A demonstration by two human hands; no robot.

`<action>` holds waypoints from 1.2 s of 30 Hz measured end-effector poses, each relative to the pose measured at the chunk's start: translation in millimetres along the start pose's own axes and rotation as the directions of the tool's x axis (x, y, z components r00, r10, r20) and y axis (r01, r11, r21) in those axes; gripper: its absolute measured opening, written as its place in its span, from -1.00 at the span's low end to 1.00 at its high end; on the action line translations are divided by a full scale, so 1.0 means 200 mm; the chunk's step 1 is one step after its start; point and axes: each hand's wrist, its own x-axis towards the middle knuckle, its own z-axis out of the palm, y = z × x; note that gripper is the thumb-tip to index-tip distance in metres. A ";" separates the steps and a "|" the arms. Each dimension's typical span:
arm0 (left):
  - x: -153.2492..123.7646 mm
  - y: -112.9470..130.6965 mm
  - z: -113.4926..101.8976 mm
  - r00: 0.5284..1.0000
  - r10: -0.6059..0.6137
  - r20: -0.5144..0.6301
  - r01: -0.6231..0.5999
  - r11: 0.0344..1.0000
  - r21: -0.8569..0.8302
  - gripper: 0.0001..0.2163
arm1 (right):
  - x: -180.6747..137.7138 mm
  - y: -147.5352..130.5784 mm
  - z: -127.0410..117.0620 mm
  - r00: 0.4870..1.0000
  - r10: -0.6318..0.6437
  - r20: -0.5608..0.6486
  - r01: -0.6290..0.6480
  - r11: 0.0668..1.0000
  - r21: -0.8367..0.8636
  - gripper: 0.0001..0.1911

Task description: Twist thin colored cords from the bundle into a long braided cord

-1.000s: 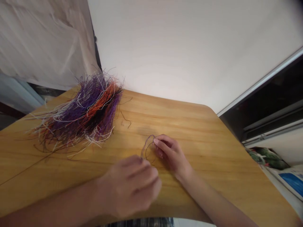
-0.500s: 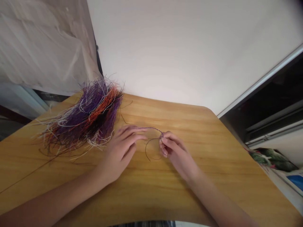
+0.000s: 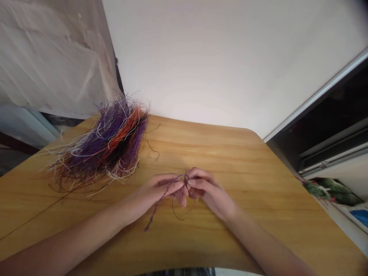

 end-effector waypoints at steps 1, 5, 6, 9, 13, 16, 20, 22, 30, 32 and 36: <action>0.00 -0.01 0.00 1.000 -0.003 0.000 0.003 1.000 0.005 -0.79 | 0.00 0.00 0.00 1.000 0.000 0.012 0.001 1.000 -0.028 -0.89; 0.01 -0.02 -0.01 0.999 -0.039 -0.035 0.043 0.993 0.107 -0.78 | 0.00 -0.01 -0.01 0.998 -0.039 0.041 0.046 0.982 -0.183 -0.86; 0.02 -0.02 -0.01 0.997 -0.050 -0.058 0.058 0.988 0.140 -0.78 | 0.00 -0.01 -0.01 0.998 -0.053 0.036 0.060 0.970 -0.234 -0.86; 0.02 -0.03 -0.01 0.985 -0.060 -0.164 0.099 0.966 0.239 -0.75 | 0.00 -0.02 0.02 0.996 -0.092 0.009 0.089 0.925 -0.371 -0.85; 0.03 -0.04 0.01 0.971 -0.058 -0.231 0.106 0.973 0.204 -0.72 | 0.00 -0.04 0.04 0.996 -0.082 -0.023 0.068 0.927 -0.368 -0.81; 0.03 -0.03 0.01 0.976 -0.052 -0.212 0.086 0.984 0.154 -0.73 | 0.00 -0.05 0.03 0.997 -0.057 -0.045 0.038 0.939 -0.343 -0.80; 0.03 -0.01 -0.01 0.979 -0.010 -0.204 0.055 0.976 0.213 -0.75 | -0.01 -0.05 0.04 0.999 -0.004 -0.052 -0.011 0.954 -0.299 -0.83; 0.03 -0.01 -0.01 0.975 0.020 -0.223 0.042 0.962 0.270 -0.77 | 0.00 -0.05 0.05 0.997 0.020 -0.078 -0.042 0.956 -0.289 -0.79; 0.00 0.03 -0.01 0.959 0.133 -0.249 -0.011 0.898 0.439 -0.78 | -0.02 -0.06 0.06 0.973 -0.039 -0.228 -0.035 0.950 -0.311 -0.88; 0.00 0.05 -0.02 0.962 0.148 -0.228 -0.035 0.899 0.437 -0.79 | -0.02 -0.07 0.05 0.962 -0.066 -0.265 -0.021 0.950 -0.313 -0.87; 0.00 0.05 -0.06 0.973 0.072 -0.218 0.005 0.944 0.330 -0.79 | -0.02 -0.09 0.02 0.947 -0.084 -0.309 -0.028 0.940 -0.341 -0.86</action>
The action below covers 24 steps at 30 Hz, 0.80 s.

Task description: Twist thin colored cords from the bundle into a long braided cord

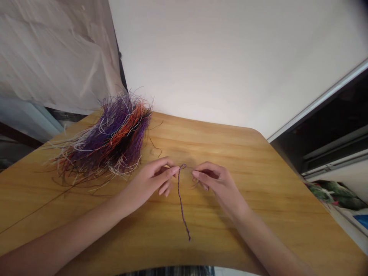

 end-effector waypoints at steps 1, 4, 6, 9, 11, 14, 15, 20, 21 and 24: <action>0.00 0.00 0.00 1.000 -0.024 0.011 0.024 1.000 -0.005 -0.79 | 0.00 0.00 0.00 1.000 0.008 -0.001 -0.008 1.000 -0.009 -0.85; 0.00 0.00 -0.01 0.999 -0.052 0.010 0.052 0.998 0.048 -0.81 | 0.01 0.01 -0.01 0.999 0.039 -0.017 -0.039 0.999 -0.017 -0.85; -0.01 0.00 0.00 0.999 -0.043 -0.018 0.045 0.994 0.105 -0.82 | 0.01 0.01 -0.01 0.998 0.044 -0.034 -0.045 0.999 -0.022 -0.86; -0.02 0.01 0.01 1.000 -0.021 -0.013 0.023 0.987 0.157 -0.84 | 0.00 0.01 -0.01 0.998 0.053 -0.028 -0.053 0.998 -0.024 -0.88; -0.02 0.01 0.02 1.000 -0.010 0.018 0.008 0.994 0.111 -0.87 | 0.00 0.01 0.00 0.998 0.070 -0.001 -0.070 0.997 -0.026 -0.89; -0.02 0.00 0.04 0.998 -0.030 0.047 0.031 0.999 -0.023 -0.86 | 0.00 0.02 0.01 0.995 0.084 0.055 -0.081 0.995 -0.052 -0.89; -0.01 -0.01 0.04 0.998 -0.041 0.045 0.043 0.998 -0.052 -0.85 | 0.00 0.03 0.01 0.994 0.079 0.074 -0.074 0.995 -0.065 -0.89; -0.01 -0.03 0.04 0.994 -0.106 0.012 0.106 0.983 -0.149 -0.78 | 0.02 0.03 -0.01 0.995 -0.008 0.099 0.034 0.964 -0.262 -0.85; 0.00 -0.03 0.04 0.991 -0.132 0.011 0.132 0.975 -0.181 -0.76 | 0.02 0.03 -0.01 0.996 -0.043 0.083 0.068 0.941 -0.331 -0.86; -0.01 -0.04 0.07 0.982 -0.190 -0.008 0.181 0.946 -0.268 -0.71 | 0.01 0.02 -0.01 0.968 -0.247 0.033 0.226 0.811 -0.539 -0.88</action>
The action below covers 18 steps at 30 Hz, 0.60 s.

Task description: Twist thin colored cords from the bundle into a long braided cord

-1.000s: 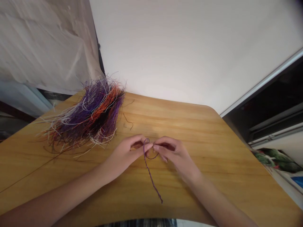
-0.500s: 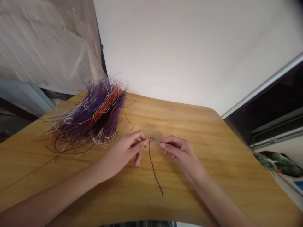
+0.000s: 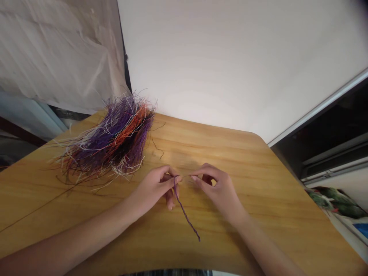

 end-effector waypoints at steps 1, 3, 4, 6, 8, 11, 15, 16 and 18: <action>0.00 0.00 0.01 1.000 0.005 -0.023 -0.005 1.000 -0.017 -0.69 | -0.01 -0.01 0.00 0.994 -0.093 -0.049 0.088 0.992 -0.085 -0.87; 0.00 0.00 0.03 0.996 0.044 -0.078 -0.046 0.999 -0.025 -0.68 | -0.05 -0.04 0.01 0.949 -0.299 -0.103 0.268 0.933 -0.241 -0.85; -0.01 0.00 0.03 0.992 0.070 -0.108 -0.072 0.997 -0.019 -0.67 | -0.07 -0.05 0.03 0.916 -0.387 -0.108 0.342 0.892 -0.294 -0.85; -0.01 0.02 0.04 0.977 0.127 -0.170 -0.127 0.992 0.006 -0.69 | -0.12 -0.08 0.07 0.872 -0.482 -0.088 0.433 0.842 -0.320 -0.87; -0.01 0.04 0.03 0.960 0.173 -0.222 -0.169 0.985 0.034 -0.73 | -0.15 -0.08 0.13 0.837 -0.547 -0.029 0.507 0.794 -0.335 -0.89; -0.02 0.05 0.00 0.948 0.194 -0.253 -0.186 0.981 0.055 -0.78 | -0.19 -0.06 0.20 0.765 -0.634 0.111 0.611 0.662 -0.433 -0.85; -0.03 0.07 -0.02 0.950 0.206 -0.234 -0.210 0.978 0.009 -0.83 | -0.20 -0.05 0.18 0.708 -0.668 0.227 0.699 0.620 -0.357 -0.84; -0.04 0.08 -0.01 0.956 0.203 -0.210 -0.211 0.977 -0.019 -0.84 | -0.20 -0.05 0.15 0.730 -0.653 0.200 0.682 0.679 -0.272 -0.87; -0.05 0.08 0.01 0.977 0.177 -0.117 -0.188 0.979 -0.086 -0.85 | -0.18 -0.07 0.09 0.843 -0.538 -0.004 0.533 0.835 -0.133 -0.86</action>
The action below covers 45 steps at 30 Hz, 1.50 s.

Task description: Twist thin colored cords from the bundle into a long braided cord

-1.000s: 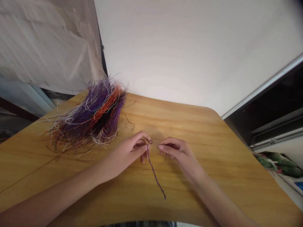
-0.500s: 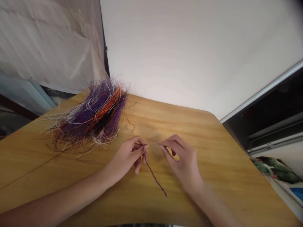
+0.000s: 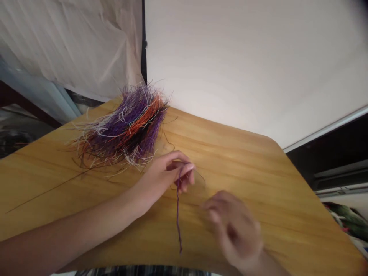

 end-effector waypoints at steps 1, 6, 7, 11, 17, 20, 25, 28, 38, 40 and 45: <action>-0.01 0.00 0.01 0.998 -0.026 0.062 0.027 0.999 -0.023 -0.85 | 0.01 0.00 -0.02 0.988 0.133 -0.081 -0.129 0.990 0.056 -0.86; -0.03 -0.05 0.04 0.962 -0.099 0.256 0.125 0.988 -0.090 -0.89 | 0.05 0.02 -0.01 0.896 0.437 0.077 -0.439 0.850 0.292 -0.89; -0.03 -0.06 0.04 0.961 -0.101 0.256 0.131 0.986 -0.101 -0.89 | 0.05 0.01 0.00 0.886 0.452 0.104 -0.460 0.829 0.317 -0.88; -0.03 -0.08 0.02 0.960 -0.149 0.236 0.175 0.980 -0.094 -0.88 | 0.04 0.00 0.03 0.853 0.521 0.027 -0.506 0.812 0.290 -0.88; -0.03 -0.06 0.03 0.945 -0.219 0.244 0.229 0.973 -0.016 -0.86 | 0.02 0.00 0.02 0.887 0.461 -0.012 -0.446 0.864 0.231 -0.88; -0.03 -0.04 0.04 0.954 -0.186 0.237 0.187 0.982 0.018 -0.87 | 0.02 -0.01 0.01 0.883 0.469 -0.027 -0.450 0.860 0.240 -0.89; -0.03 -0.01 0.03 0.979 -0.110 0.172 0.096 0.991 0.090 -0.85 | 0.05 0.00 -0.01 0.851 0.522 -0.061 -0.494 0.833 0.248 -0.88; -0.02 -0.01 0.02 0.975 -0.119 0.187 0.100 0.989 0.108 -0.85 | 0.06 0.01 -0.02 0.837 0.548 0.001 -0.523 0.799 0.297 -0.86; -0.04 -0.03 0.02 0.981 -0.064 0.182 0.002 0.946 0.325 -0.83 | 0.09 0.03 -0.02 0.802 0.569 0.179 -0.590 0.713 0.378 -0.83; -0.04 -0.03 0.03 0.982 0.101 0.160 -0.177 0.794 0.582 -0.84 | 0.09 0.04 -0.02 0.796 0.577 0.185 -0.597 0.695 0.400 -0.84; -0.06 -0.03 0.04 0.787 0.420 0.452 -0.488 -0.024 0.873 -0.75 | 0.08 0.06 0.00 0.758 0.618 0.209 -0.628 0.606 0.488 -0.83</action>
